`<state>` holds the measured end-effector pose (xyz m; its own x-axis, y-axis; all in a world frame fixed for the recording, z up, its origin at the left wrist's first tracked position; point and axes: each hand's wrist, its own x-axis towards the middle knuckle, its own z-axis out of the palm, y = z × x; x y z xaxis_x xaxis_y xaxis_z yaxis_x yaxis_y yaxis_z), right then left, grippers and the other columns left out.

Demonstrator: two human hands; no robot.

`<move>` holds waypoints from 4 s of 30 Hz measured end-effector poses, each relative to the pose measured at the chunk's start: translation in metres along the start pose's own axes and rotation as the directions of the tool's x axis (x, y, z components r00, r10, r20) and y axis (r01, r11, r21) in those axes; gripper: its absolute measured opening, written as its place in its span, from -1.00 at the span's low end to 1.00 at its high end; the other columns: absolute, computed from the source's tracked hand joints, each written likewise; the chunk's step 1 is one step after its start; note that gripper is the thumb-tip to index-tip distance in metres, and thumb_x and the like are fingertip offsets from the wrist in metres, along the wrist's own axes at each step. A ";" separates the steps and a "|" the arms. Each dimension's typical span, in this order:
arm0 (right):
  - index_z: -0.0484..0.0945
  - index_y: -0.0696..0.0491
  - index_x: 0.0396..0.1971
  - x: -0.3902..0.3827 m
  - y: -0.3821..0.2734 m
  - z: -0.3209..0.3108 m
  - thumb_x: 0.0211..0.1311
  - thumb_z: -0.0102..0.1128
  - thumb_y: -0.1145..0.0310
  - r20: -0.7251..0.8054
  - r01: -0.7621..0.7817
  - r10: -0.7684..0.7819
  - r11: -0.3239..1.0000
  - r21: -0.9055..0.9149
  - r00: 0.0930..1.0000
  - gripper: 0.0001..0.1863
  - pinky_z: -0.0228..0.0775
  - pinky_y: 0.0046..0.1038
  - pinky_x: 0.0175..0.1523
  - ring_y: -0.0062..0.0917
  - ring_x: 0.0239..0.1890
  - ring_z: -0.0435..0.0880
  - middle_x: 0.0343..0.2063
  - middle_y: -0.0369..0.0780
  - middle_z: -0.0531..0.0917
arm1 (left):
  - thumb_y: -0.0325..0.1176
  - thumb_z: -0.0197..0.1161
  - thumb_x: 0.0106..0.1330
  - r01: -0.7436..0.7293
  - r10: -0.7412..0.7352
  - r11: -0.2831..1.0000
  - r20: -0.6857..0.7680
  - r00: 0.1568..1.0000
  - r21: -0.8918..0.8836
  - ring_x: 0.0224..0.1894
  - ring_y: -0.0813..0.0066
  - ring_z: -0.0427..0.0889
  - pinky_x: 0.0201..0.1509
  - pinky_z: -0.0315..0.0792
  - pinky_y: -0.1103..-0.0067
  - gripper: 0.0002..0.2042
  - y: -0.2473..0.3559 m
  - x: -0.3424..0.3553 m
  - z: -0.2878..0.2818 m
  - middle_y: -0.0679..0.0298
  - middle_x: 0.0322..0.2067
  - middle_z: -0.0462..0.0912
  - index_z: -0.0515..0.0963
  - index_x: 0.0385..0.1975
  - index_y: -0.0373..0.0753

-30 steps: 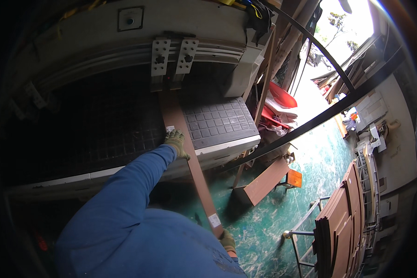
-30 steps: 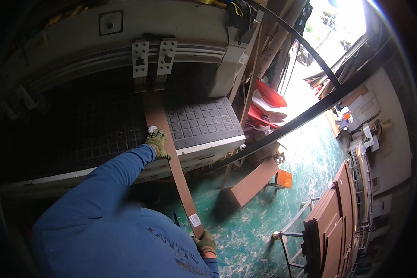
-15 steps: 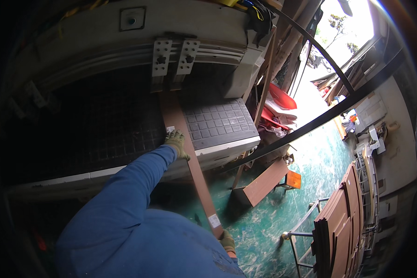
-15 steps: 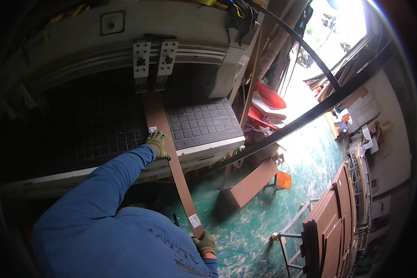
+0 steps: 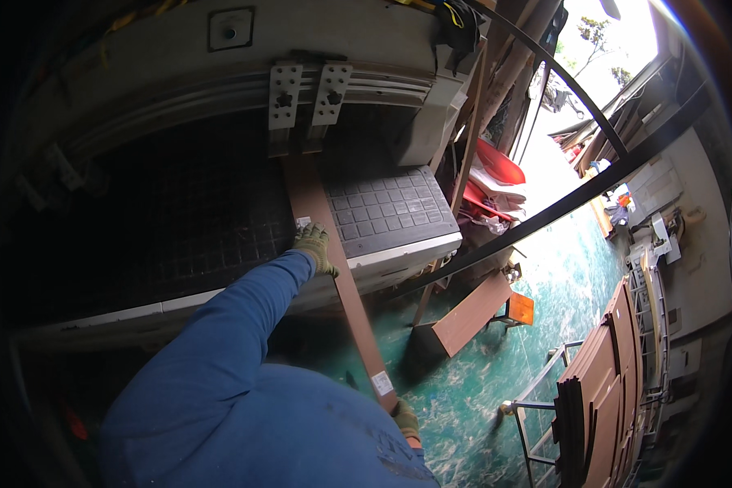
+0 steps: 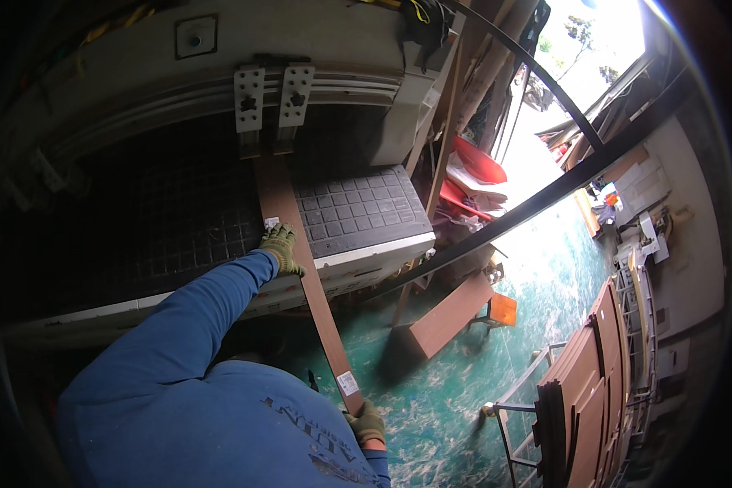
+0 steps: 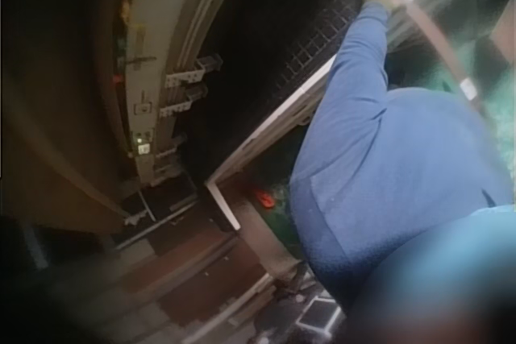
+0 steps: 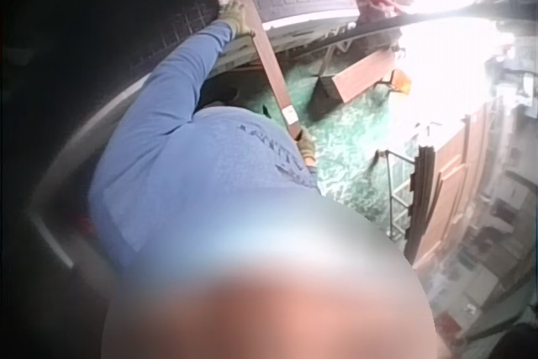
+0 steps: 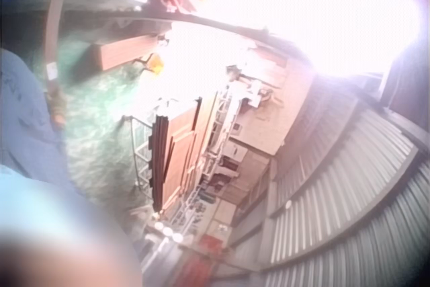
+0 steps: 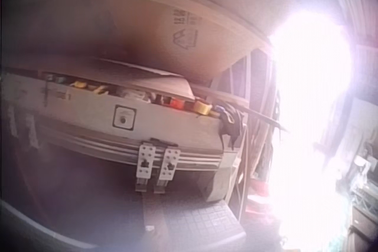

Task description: The person selects long wooden planks from a stack, carries them to a cutting machine, and cuts them into shorter pieces. The person then stacks the cut pieces and repeats the process with additional planks.

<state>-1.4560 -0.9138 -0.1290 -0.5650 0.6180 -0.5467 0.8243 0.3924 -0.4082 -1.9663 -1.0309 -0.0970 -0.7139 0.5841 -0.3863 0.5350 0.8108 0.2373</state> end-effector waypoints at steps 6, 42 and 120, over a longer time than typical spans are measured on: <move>0.58 -0.05 0.22 0.004 0.008 0.003 -0.01 0.63 0.00 0.009 0.031 -0.031 1.000 0.000 0.999 -0.23 0.56 -0.12 0.17 -0.07 0.10 0.74 0.02 -0.03 0.77 | 0.44 0.48 -0.02 0.003 -0.003 1.000 0.022 1.000 0.016 0.69 0.02 -0.24 0.72 -0.22 0.20 0.34 0.000 0.002 0.000 0.02 0.65 -0.13 -0.07 0.62 -0.30; 0.60 -0.03 0.11 -0.020 0.016 0.011 0.03 0.61 0.14 0.078 -0.056 0.061 0.996 -0.070 0.995 -0.38 0.58 -0.11 0.07 -0.03 0.03 0.75 -0.05 0.03 0.75 | -0.13 0.59 0.22 0.009 -0.512 0.338 -0.175 0.841 -0.941 -0.12 0.20 0.71 0.03 0.63 0.26 -0.48 -0.024 -0.081 0.105 0.08 -0.12 0.67 0.54 0.03 -0.28; 0.63 0.13 -0.06 -0.113 -0.021 -0.072 0.00 0.44 -0.44 0.068 0.264 -0.263 0.964 -0.016 0.962 -0.13 0.55 -0.10 0.10 0.06 -0.05 0.75 -0.17 0.12 0.76 | 0.00 0.47 0.13 -0.904 0.883 0.421 0.196 0.427 0.072 -0.09 0.04 0.74 0.01 0.57 0.21 -0.53 0.189 -0.244 0.037 0.14 -0.22 0.73 0.62 -0.03 -0.11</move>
<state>-1.4069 -0.9434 -0.0058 -0.7628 0.4451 -0.4690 0.6461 0.5526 -0.5265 -1.6742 -1.0216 0.0091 0.2563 0.9578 -0.1302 0.9033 -0.1894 0.3849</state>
